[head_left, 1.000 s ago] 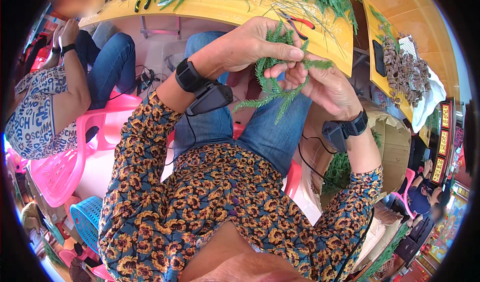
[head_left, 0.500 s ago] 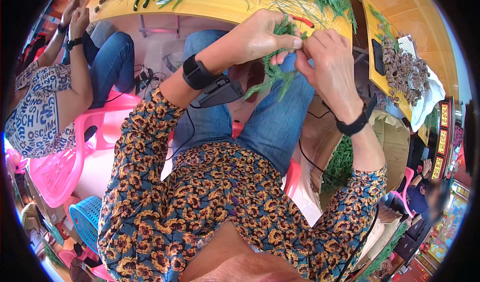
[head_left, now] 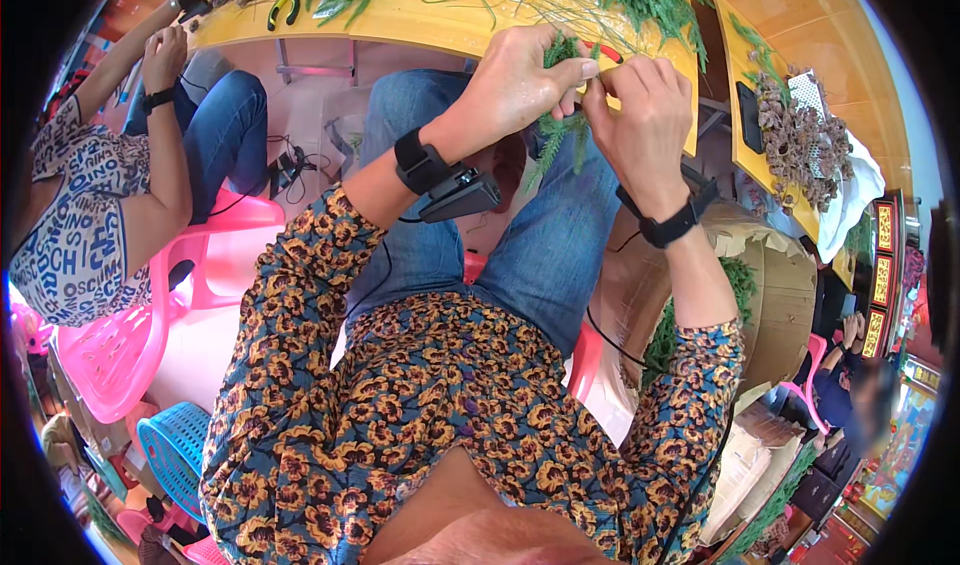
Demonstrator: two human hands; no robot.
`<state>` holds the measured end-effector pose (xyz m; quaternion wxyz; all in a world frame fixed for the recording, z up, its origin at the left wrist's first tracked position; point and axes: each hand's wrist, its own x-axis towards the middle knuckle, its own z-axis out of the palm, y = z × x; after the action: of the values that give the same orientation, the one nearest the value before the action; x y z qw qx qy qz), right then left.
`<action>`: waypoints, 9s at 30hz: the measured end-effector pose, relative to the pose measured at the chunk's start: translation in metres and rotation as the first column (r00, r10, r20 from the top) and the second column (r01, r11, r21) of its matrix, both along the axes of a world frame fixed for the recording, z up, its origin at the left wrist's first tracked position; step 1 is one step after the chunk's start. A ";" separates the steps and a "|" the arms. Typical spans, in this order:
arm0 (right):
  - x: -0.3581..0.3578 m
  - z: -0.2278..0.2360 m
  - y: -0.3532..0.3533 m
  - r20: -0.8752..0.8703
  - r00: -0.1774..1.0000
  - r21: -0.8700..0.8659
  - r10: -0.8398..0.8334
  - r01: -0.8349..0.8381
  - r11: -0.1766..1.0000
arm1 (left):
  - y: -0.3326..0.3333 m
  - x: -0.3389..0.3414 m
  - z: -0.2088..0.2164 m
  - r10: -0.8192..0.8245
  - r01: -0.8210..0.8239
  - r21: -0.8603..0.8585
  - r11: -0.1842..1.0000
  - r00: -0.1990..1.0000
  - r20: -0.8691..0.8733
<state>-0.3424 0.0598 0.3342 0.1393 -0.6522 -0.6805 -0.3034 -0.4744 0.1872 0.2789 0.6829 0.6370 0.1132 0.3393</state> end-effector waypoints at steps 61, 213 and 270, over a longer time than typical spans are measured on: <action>0.028 -0.010 -0.037 -0.895 -0.187 -0.098 -0.404 -0.803 0.588 | 0.011 -0.041 0.009 -0.630 0.632 -0.039 0.774 0.775 0.050; 0.004 -0.059 0.006 -0.497 0.866 -0.108 0.057 -0.127 0.986 | 0.025 -0.018 -0.057 -0.205 0.231 -0.323 0.918 0.972 0.112; -0.009 -0.062 0.021 -0.973 0.224 -0.097 -0.053 -0.191 0.977 | 0.016 -0.020 -0.056 0.036 0.078 -0.602 0.795 0.984 0.175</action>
<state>-0.3516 0.0813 0.2718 0.4806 -0.6781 -0.5003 0.2428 -0.4945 0.2028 0.2234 0.8619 0.3530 0.1477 0.3328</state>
